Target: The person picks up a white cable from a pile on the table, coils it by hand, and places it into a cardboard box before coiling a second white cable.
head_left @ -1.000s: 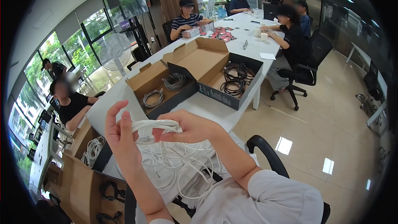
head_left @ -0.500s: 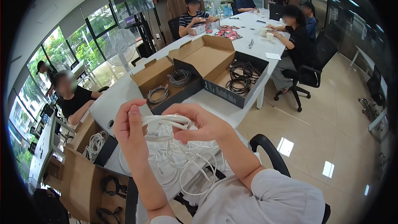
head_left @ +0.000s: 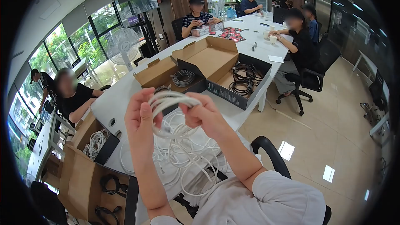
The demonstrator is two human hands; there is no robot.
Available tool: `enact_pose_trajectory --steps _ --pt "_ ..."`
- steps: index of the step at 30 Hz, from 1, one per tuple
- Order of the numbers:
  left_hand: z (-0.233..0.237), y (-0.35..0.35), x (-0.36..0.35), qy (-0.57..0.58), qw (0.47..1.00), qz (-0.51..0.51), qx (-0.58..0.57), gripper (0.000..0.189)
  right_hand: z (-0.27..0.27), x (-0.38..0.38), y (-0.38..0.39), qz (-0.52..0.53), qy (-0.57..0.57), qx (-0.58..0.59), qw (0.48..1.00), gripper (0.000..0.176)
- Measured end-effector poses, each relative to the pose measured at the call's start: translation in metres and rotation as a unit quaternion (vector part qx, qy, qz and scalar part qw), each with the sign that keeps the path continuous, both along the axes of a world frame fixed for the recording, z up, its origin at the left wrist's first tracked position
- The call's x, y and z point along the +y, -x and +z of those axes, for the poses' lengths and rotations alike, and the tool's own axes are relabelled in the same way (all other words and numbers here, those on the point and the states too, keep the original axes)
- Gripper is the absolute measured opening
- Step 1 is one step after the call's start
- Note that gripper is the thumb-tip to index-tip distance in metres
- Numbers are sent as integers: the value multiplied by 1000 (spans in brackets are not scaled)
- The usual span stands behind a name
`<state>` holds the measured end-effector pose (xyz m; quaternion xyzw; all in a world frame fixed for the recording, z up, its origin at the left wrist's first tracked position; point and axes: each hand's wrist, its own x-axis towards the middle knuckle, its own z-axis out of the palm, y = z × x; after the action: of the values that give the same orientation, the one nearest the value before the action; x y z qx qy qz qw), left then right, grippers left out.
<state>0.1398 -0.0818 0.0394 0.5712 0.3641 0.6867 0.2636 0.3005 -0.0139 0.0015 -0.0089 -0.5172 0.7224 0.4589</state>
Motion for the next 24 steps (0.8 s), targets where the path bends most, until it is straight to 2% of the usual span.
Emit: enact_pose_trajectory --steps 1,2,5,6,9,10,12,15,16,19,20,23,24 --pt "-3 0 5 -20 1000 4 -13 41 0 2 0 -9 18 17 1000 3" --pt "-9 9 11 -22 999 -43 6 55 2 2 1 -55 39 39 997 2" --pt "-20 10 26 -45 991 -117 53 72 9 10 -9 -75 105 126 984 2" --pt "-20 11 25 9 980 -186 70 83 10 11 -14 -78 95 144 982 2" --pt "-38 4 33 105 945 -265 161 69 8 15 -21 -62 150 212 964 1" --pt "-38 -2 45 130 927 -285 209 63 13 17 -28 -73 122 223 964 2" --pt "-44 -1 44 207 882 -295 304 52 4 20 -33 -66 100 255 959 5" --pt "-38 0 50 248 833 -287 403 37 3 20 -40 -92 107 281 949 5" --pt "-35 1 47 217 838 -282 414 30 3 20 -41 -89 131 297 942 4" --pt "-50 15 60 70 927 -168 327 23 3 31 -44 -96 143 308 936 3" --pt "-38 7 50 127 946 -132 268 23 4 31 -42 -83 167 315 930 3" --pt "-31 16 47 86 953 -124 261 26 1 30 -37 -99 141 305 937 3" --pt "-30 17 44 96 957 -124 245 27 0 29 -32 -135 134 295 936 3"
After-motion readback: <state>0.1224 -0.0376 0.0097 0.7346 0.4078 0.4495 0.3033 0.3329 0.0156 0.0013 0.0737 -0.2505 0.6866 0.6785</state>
